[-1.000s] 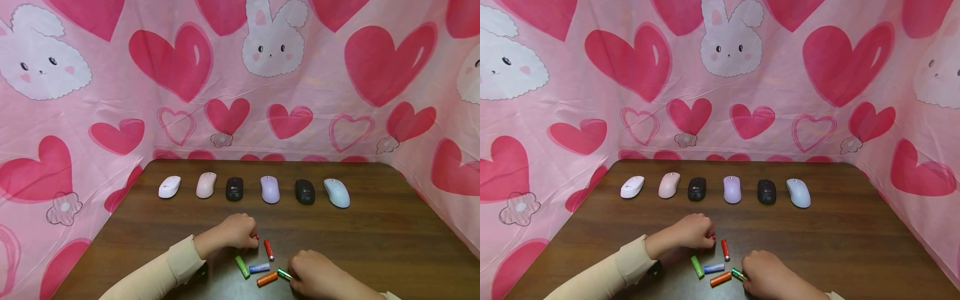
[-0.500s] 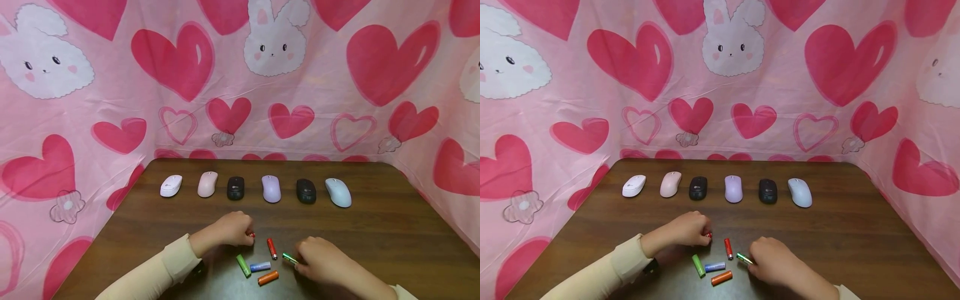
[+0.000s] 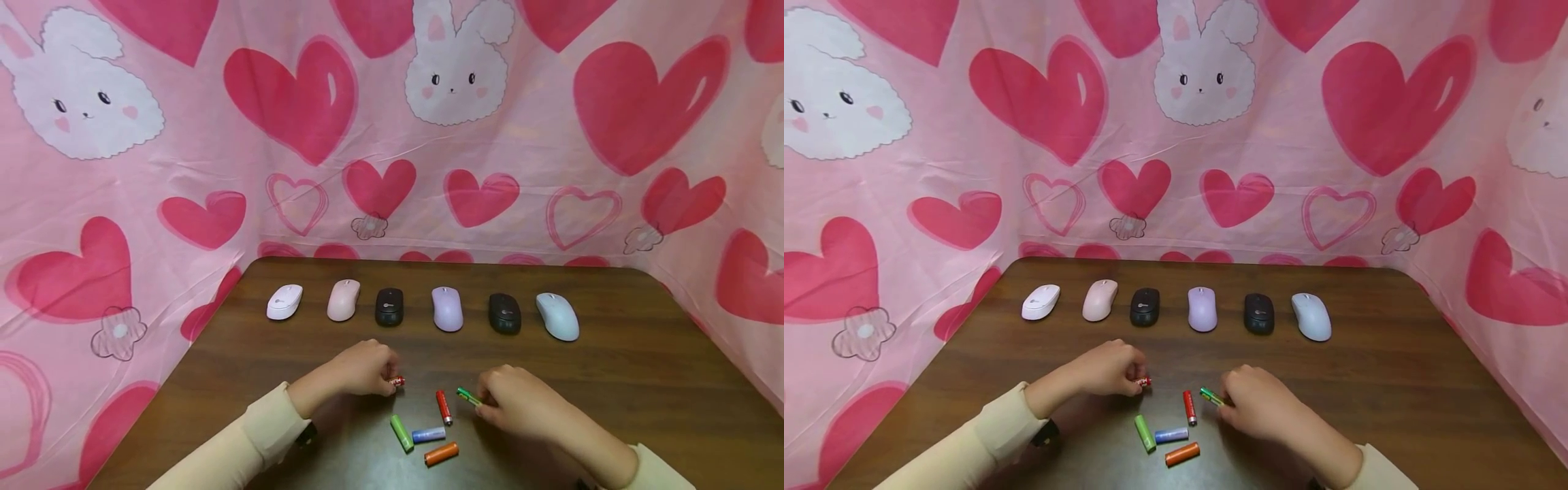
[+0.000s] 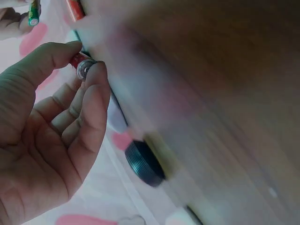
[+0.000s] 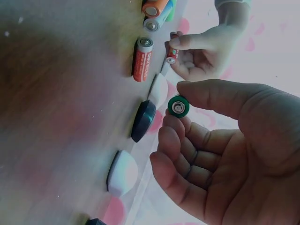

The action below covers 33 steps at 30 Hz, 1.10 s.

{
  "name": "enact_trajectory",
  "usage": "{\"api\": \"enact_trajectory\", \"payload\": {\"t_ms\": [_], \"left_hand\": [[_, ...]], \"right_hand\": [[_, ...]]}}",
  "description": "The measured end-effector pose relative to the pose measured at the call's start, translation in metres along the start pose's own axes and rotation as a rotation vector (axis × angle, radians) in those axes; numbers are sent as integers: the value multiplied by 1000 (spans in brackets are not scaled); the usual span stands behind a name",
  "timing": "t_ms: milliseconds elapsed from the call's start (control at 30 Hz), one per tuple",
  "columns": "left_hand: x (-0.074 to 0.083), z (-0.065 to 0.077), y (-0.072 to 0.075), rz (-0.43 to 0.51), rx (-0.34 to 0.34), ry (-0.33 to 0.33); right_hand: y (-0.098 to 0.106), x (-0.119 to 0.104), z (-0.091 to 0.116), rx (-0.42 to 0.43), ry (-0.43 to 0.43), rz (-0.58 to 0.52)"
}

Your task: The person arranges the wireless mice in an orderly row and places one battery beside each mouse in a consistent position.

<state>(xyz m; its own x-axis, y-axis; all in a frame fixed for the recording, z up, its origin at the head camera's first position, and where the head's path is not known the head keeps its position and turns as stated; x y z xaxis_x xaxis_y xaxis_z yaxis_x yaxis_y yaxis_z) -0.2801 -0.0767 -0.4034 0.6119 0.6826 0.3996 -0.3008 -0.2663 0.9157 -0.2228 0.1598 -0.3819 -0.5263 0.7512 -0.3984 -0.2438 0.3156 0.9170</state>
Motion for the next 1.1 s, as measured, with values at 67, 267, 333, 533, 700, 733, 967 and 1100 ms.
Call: {"api": "enact_trajectory", "payload": {"t_ms": [67,267,333,533,700,733,967,1100], "left_hand": [[-7,4,2,38,11,3],[-26,15,9,102,42,-1],[-32,19,11,125,51,1],[-51,31,18,221,78,21],[-67,41,23,321,86,57],[-70,43,24,344,86,65],[-94,57,33,443,97,106],[-109,63,35,478,115,126]], "right_hand": [[0,0,-4,2,6,-17],[2,0,-20,11,23,-19],[2,1,-25,16,22,-15],[1,3,-42,25,22,-27],[0,4,-54,66,51,-16],[0,4,-56,72,54,-12],[-5,3,-70,80,60,-1],[-6,3,-76,78,69,-3]]}}
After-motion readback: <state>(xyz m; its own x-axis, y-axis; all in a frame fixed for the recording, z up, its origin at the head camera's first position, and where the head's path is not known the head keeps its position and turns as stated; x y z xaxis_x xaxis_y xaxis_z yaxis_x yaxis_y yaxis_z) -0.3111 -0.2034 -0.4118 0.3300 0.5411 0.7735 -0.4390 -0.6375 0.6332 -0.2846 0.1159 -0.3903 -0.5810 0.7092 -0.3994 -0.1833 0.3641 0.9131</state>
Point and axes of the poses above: each hand's wrist, its own z-axis away from the middle knuckle, its own y-axis out of the back of the hand, x = y × z, the point moved 4 cm from there along -z, towards the middle knuckle, and after that the axes turned 2 degrees about x, right-handed, at the moved point
